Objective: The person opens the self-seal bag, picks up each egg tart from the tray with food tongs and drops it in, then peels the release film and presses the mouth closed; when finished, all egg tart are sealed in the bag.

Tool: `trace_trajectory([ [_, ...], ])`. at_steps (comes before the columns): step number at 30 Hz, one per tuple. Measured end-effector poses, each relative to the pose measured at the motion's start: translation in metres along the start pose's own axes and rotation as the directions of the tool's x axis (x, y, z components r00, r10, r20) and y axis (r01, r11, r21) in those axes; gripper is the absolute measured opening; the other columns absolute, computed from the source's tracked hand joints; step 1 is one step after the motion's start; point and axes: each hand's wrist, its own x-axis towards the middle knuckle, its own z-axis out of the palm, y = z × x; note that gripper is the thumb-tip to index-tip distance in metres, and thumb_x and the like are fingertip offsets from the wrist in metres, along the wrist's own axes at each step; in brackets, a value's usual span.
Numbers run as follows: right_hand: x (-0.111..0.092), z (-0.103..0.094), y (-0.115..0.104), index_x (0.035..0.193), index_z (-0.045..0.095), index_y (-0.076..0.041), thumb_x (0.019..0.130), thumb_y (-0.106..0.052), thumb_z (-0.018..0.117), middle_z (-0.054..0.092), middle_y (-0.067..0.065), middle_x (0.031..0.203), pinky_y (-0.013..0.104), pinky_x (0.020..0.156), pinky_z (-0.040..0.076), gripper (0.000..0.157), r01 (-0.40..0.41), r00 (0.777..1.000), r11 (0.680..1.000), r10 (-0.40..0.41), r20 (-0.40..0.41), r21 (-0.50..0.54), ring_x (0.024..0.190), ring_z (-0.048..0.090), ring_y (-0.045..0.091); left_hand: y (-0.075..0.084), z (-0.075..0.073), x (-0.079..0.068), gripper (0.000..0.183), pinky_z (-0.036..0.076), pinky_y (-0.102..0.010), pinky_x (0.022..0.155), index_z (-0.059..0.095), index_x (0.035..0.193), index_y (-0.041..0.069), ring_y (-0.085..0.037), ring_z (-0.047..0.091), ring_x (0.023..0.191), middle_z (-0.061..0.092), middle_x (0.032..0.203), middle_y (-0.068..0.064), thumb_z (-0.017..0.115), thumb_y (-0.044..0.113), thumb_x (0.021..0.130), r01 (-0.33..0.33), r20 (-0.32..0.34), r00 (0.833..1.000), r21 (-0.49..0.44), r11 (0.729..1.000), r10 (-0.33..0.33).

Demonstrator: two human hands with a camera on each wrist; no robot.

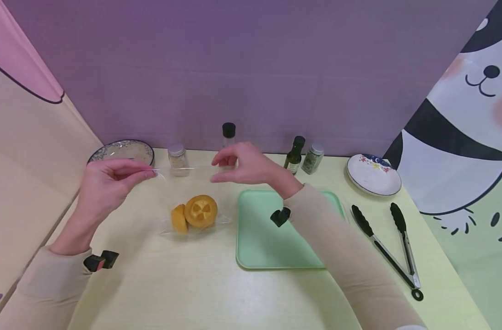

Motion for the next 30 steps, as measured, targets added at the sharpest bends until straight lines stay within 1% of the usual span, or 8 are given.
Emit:
trace_trajectory([
  [2, 0.011, 0.005, -0.013, 0.107, 0.068, -0.022, 0.077, -0.05, 0.071, 0.065, -0.011, 0.094, 0.018, 0.073, 0.045, 0.041, 0.0, 0.999, 0.995, 0.005, 0.046, -0.102, 0.083, 0.055, 0.004, 0.006, 0.003, -0.001, 0.017, 0.052, -0.012, 0.063, 0.07, 0.09, -0.009, -0.002, 0.068, 0.072, 0.072, 0.078, 0.01, 0.074, -0.006, 0.074, -0.016, 0.009, 1.0, -0.014, 1.0, 0.016],
  [5, 0.028, 0.015, -0.036, 0.11, 0.067, -0.023, 0.078, -0.054, 0.069, 0.065, -0.015, 0.097, 0.015, 0.075, 0.044, 0.044, 0.012, 0.995, 0.985, 0.006, 0.101, -0.169, 0.086, 0.055, 0.001, 0.016, 0.006, -0.002, 0.015, 0.053, -0.013, 0.065, 0.069, 0.089, -0.011, -0.002, 0.069, 0.072, 0.071, 0.078, 0.01, 0.073, -0.009, 0.074, -0.043, 0.015, 0.999, -0.015, 0.999, 0.043],
  [8, 0.043, 0.025, -0.055, 0.109, 0.067, -0.022, 0.081, -0.049, 0.068, 0.065, -0.014, 0.097, 0.014, 0.075, 0.044, 0.039, 0.036, 0.992, 0.987, -0.017, 0.123, -0.158, 0.088, 0.055, 0.002, 0.02, 0.007, -0.003, 0.014, 0.052, -0.011, 0.062, 0.07, 0.087, -0.011, -0.001, 0.068, 0.071, 0.071, 0.077, 0.011, 0.073, -0.01, 0.074, -0.069, 0.004, 0.998, 0.001, 0.998, 0.069],
  [11, 0.052, 0.033, -0.067, 0.102, 0.068, -0.021, 0.084, -0.042, 0.067, 0.065, -0.014, 0.091, 0.014, 0.073, 0.044, 0.028, 0.043, 0.991, 0.988, -0.024, 0.13, -0.147, 0.083, 0.056, 0.004, 0.015, 0.007, -0.002, 0.015, 0.051, -0.011, 0.059, 0.07, 0.088, -0.01, -0.001, 0.068, 0.071, 0.071, 0.078, 0.011, 0.073, -0.01, 0.073, -0.077, -0.004, 0.997, -0.006, 0.997, 0.077],
  [16, 0.057, 0.039, -0.073, 0.09, 0.069, -0.02, 0.089, -0.031, 0.064, 0.063, -0.01, 0.079, 0.014, 0.063, 0.045, 0.012, 0.017, 0.991, 0.989, 0.002, 0.132, -0.148, 0.071, 0.055, 0.006, 0.001, 0.007, 0.0, 0.019, 0.053, -0.013, 0.06, 0.072, 0.09, -0.008, -0.002, 0.069, 0.071, 0.072, 0.081, 0.013, 0.075, -0.008, 0.071, -0.089, -0.007, 0.996, -0.008, 0.996, 0.089],
  [22, 0.056, 0.039, -0.071, 0.09, 0.07, -0.018, 0.09, -0.028, 0.063, 0.062, -0.009, 0.079, 0.014, 0.062, 0.045, 0.012, 0.01, 0.99, 0.99, 0.009, 0.137, -0.14, 0.069, 0.055, 0.006, -0.002, 0.007, 0.001, 0.019, 0.052, -0.013, 0.058, 0.073, 0.088, -0.002, 0.0, 0.068, 0.068, 0.071, 0.078, 0.016, 0.078, -0.006, 0.069, -0.134, -0.008, 0.991, 0.051, 0.99, 0.135],
  [27, 0.052, 0.038, -0.068, 0.093, 0.071, -0.017, 0.089, -0.03, 0.064, 0.063, -0.01, 0.076, 0.014, 0.062, 0.045, 0.015, 0.013, 0.991, 0.989, 0.006, 0.132, -0.144, 0.068, 0.054, 0.006, -0.001, 0.005, 0.001, 0.017, 0.051, -0.013, 0.053, 0.074, 0.087, 0.0, 0.0, 0.068, 0.066, 0.07, 0.075, 0.018, 0.079, -0.001, 0.07, -0.091, -0.014, 0.996, 0.079, 0.993, 0.092],
  [30, 0.048, 0.037, -0.065, 0.091, 0.07, -0.018, 0.089, -0.031, 0.064, 0.062, -0.01, 0.073, 0.014, 0.06, 0.043, 0.014, 0.032, 0.993, 0.984, -0.011, 0.12, -0.175, 0.066, 0.051, 0.007, -0.001, 0.004, 0.0, 0.018, 0.049, -0.013, 0.051, 0.074, 0.087, 0.0, 0.0, 0.068, 0.066, 0.07, 0.075, 0.018, 0.08, 0.001, 0.07, -0.058, -0.013, 0.998, 0.084, 0.995, 0.059],
])
